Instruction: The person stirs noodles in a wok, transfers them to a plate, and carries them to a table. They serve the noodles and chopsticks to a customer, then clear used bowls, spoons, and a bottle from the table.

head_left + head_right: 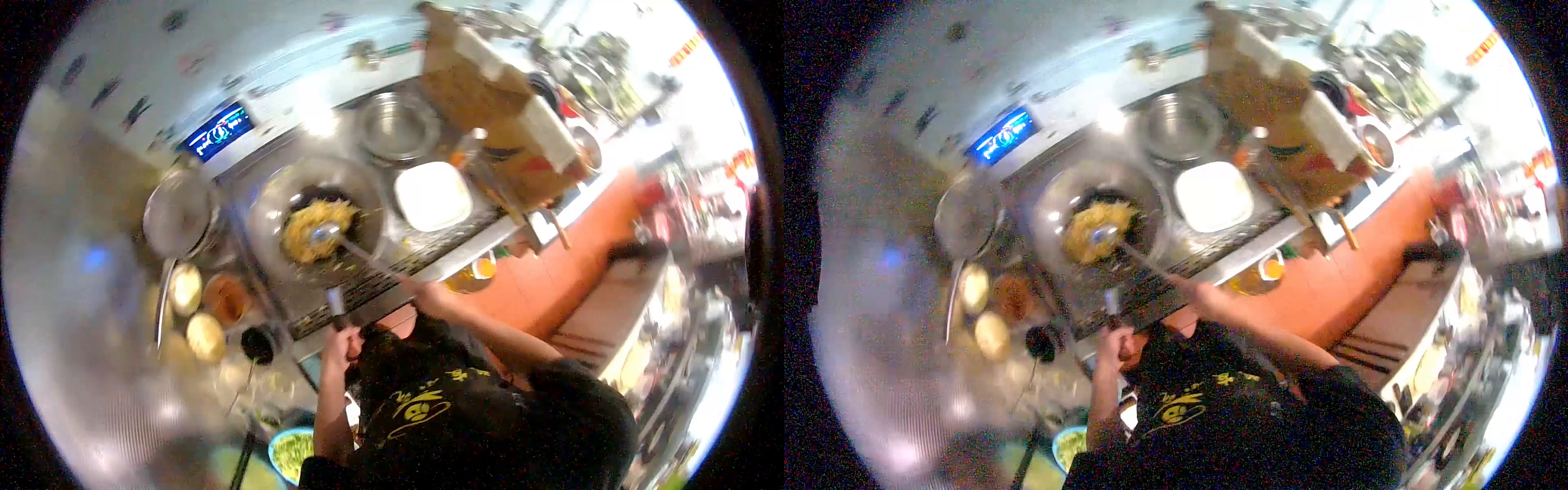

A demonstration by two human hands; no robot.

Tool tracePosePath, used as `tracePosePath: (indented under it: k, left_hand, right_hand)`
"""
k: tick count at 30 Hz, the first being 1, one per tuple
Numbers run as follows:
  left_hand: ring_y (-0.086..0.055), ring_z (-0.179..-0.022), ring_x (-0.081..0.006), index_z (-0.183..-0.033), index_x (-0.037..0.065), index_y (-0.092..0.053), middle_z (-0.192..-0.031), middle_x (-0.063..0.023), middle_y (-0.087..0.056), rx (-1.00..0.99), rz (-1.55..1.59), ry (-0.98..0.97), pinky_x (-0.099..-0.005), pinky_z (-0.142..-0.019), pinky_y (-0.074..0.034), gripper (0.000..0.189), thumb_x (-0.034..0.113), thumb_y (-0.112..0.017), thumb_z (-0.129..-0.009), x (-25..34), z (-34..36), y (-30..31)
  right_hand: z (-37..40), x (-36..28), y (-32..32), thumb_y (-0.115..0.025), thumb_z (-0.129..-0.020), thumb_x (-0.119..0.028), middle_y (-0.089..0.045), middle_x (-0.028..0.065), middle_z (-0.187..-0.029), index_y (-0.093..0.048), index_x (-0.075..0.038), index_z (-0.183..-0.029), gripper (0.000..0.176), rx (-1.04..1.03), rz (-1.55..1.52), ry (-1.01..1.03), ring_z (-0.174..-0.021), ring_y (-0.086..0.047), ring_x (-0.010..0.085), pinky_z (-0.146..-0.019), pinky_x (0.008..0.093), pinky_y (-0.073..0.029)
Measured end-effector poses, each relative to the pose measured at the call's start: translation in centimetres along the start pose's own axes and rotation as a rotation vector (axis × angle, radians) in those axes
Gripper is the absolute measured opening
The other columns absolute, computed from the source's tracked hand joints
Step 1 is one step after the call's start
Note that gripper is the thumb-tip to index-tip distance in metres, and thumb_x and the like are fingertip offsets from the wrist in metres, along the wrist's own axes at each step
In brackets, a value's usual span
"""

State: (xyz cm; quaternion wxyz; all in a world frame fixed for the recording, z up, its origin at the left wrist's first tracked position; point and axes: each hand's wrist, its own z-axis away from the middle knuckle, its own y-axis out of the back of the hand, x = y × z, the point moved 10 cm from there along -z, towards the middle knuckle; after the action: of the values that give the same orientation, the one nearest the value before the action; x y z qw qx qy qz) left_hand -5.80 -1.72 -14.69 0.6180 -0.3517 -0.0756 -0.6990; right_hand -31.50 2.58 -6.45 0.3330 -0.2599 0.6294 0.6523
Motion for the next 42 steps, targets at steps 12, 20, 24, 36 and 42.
tracePosePath:
  k: [12,20,24,36,42]
  left_hand:
    - [-0.044,-0.039,-0.0165,-0.082,0.008,-0.045,-0.056,-0.0036,-0.044,0.243,0.090,0.138,-0.0309,-0.036,-0.035,0.015,-0.001,-0.057,-0.083,-0.8,-1.2,-6.3]
    - [-0.040,-0.039,-0.0157,-0.077,0.004,-0.052,-0.056,-0.0073,-0.051,0.060,0.150,0.114,-0.0329,-0.036,-0.029,0.014,0.002,-0.060,-0.088,-3.3,-2.6,-4.8]
    - [-0.040,-0.039,-0.0173,-0.072,0.004,-0.048,-0.054,-0.0053,-0.046,0.171,0.221,0.180,-0.0345,-0.041,-0.031,0.020,0.005,-0.062,-0.088,-3.7,-2.9,-5.9]
    - [-0.056,-0.044,-0.0228,-0.061,0.002,-0.055,-0.053,-0.0099,-0.055,-0.002,0.263,0.140,-0.0375,-0.042,-0.045,0.029,0.014,-0.065,-0.086,-5.6,-6.8,-6.5]
    - [-0.058,-0.044,-0.0242,-0.057,0.003,-0.054,-0.051,-0.0102,-0.054,-0.005,0.275,0.131,-0.0369,-0.041,-0.047,0.033,0.013,-0.064,-0.086,-4.6,-5.9,-6.8]
  right_hand:
    - [-10.4,34.0,25.7,-0.082,-0.075,-0.028,-0.061,0.0204,-0.125,-0.039,-0.005,-0.139,0.081,0.913,-0.129,-0.416,-0.117,-0.058,0.0345,-0.096,0.0405,-0.047]
    - [-18.8,26.3,29.7,-0.079,-0.074,-0.040,-0.064,0.0175,-0.119,-0.044,-0.010,-0.138,0.079,0.461,0.143,-0.229,-0.109,-0.063,0.0340,-0.093,0.0433,-0.051]
    - [-19.7,7.3,23.9,-0.077,-0.074,-0.043,-0.067,0.0190,-0.107,-0.047,-0.008,-0.136,0.077,0.011,0.592,0.207,-0.101,-0.066,0.0342,-0.084,0.0443,-0.055]
    - [-15.0,-10.6,18.9,-0.065,-0.081,-0.018,-0.073,0.0091,-0.094,-0.073,-0.010,-0.093,0.016,-0.248,1.302,-0.148,-0.090,-0.071,0.0231,-0.074,0.0388,-0.056]
    - [-8.6,-13.5,13.8,-0.064,-0.082,-0.020,-0.073,0.0098,-0.097,-0.073,-0.011,-0.097,0.020,-0.482,1.271,-0.220,-0.091,-0.071,0.0249,-0.079,0.0387,-0.055]
